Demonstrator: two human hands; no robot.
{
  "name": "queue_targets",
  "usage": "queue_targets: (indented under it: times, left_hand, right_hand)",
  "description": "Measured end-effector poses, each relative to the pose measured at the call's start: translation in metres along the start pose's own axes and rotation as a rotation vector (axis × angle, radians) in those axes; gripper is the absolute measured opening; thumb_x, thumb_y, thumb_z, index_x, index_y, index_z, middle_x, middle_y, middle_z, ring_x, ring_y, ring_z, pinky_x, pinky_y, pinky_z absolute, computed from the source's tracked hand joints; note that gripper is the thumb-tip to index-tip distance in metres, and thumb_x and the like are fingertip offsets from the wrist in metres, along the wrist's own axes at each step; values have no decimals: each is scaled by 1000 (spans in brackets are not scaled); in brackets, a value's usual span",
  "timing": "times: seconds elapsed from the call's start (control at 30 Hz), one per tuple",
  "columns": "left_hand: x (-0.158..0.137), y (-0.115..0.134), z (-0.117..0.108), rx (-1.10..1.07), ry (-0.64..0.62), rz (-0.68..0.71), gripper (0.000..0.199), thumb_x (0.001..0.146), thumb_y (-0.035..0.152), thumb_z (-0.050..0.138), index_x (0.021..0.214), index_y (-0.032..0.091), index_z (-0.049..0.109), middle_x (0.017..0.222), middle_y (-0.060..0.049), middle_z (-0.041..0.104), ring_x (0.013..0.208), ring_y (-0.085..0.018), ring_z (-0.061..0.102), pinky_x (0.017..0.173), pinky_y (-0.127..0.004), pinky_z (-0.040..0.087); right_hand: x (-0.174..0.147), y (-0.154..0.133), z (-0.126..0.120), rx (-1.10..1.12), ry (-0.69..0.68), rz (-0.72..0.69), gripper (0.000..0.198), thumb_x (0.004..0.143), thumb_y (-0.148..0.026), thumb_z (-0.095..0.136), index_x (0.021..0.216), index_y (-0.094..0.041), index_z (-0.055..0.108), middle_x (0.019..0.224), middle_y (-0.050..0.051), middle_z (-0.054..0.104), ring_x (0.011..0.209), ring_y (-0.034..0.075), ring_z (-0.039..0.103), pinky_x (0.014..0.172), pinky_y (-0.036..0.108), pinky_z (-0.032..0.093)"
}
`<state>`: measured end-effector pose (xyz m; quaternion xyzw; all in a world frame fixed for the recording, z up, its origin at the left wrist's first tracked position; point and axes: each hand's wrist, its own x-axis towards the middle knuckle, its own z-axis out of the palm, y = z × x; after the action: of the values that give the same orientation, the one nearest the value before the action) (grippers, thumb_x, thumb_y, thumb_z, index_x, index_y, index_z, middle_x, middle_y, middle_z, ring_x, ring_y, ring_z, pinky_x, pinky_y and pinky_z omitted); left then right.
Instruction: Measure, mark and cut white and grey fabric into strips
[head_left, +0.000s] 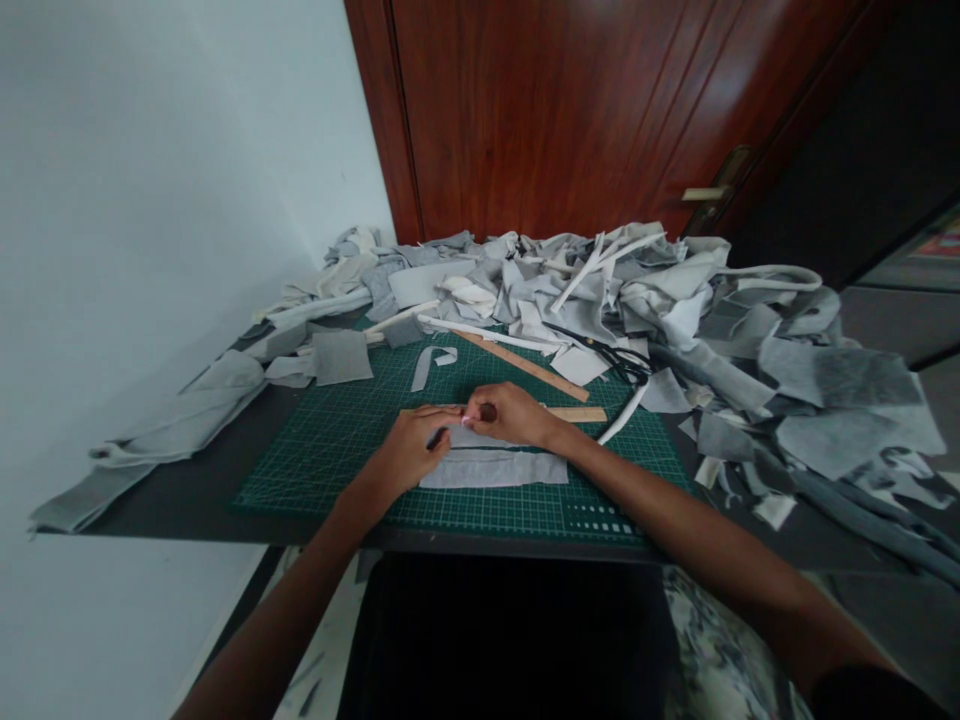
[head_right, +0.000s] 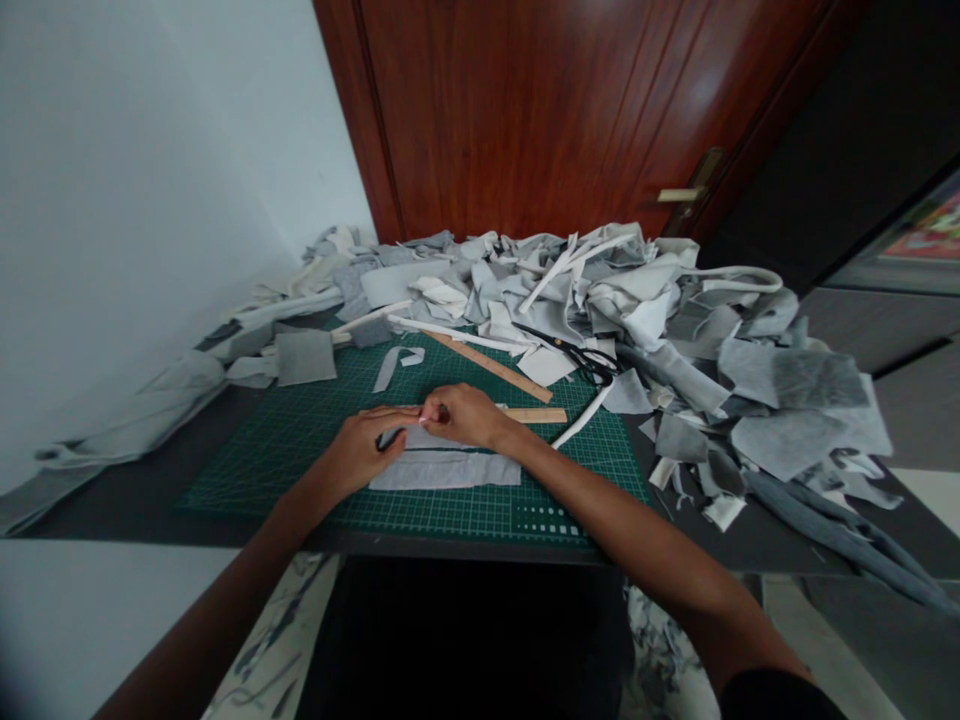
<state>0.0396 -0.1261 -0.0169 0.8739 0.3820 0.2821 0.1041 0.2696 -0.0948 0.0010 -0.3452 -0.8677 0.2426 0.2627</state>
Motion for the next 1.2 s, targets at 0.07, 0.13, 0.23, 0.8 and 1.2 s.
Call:
queue_targets:
  times: [0.07, 0.13, 0.23, 0.8, 1.2]
  left_hand:
    - [0, 1, 0, 0, 2, -8, 33, 90, 8, 56, 110, 22, 79, 124, -6, 78, 114, -23, 75, 110, -41, 55]
    - [1, 1, 1, 2, 0, -11, 32, 89, 7, 56, 106, 22, 78, 123, -6, 79, 114, -23, 75, 110, -41, 56]
    - [2, 2, 1, 10, -9, -12, 30, 88, 6, 55, 103, 20, 77, 120, -7, 79, 114, -24, 74, 108, -42, 56]
    - [2, -4, -1, 25, -68, -28, 30, 88, 9, 55, 106, 20, 77, 123, -9, 78, 118, -25, 72, 106, -44, 56]
    - [0, 0, 1, 22, -39, -16, 30, 90, 9, 52, 107, 19, 75, 124, -9, 78, 119, -25, 71, 108, -44, 55]
  right_hand:
    - [1, -2, 1, -27, -13, 21, 4, 89, -18, 74, 87, -15, 76, 86, 4, 74, 74, 14, 64, 68, 23, 41]
    - [2, -4, 1, -58, -21, 42, 2, 88, -17, 75, 87, -15, 77, 86, 4, 74, 74, 14, 64, 67, 23, 39]
    - [1, -6, -2, -102, -28, 51, 3, 84, -16, 76, 87, -16, 77, 88, 4, 74, 74, 14, 63, 66, 24, 37]
    - [-45, 19, -42, -13, -32, 86, 6, 81, -11, 73, 78, -16, 71, 74, 0, 67, 64, 11, 58, 63, 22, 39]
    - [-32, 21, -26, 157, -29, 59, 8, 88, -22, 72, 86, -14, 74, 76, 1, 69, 66, 11, 57, 64, 22, 40]
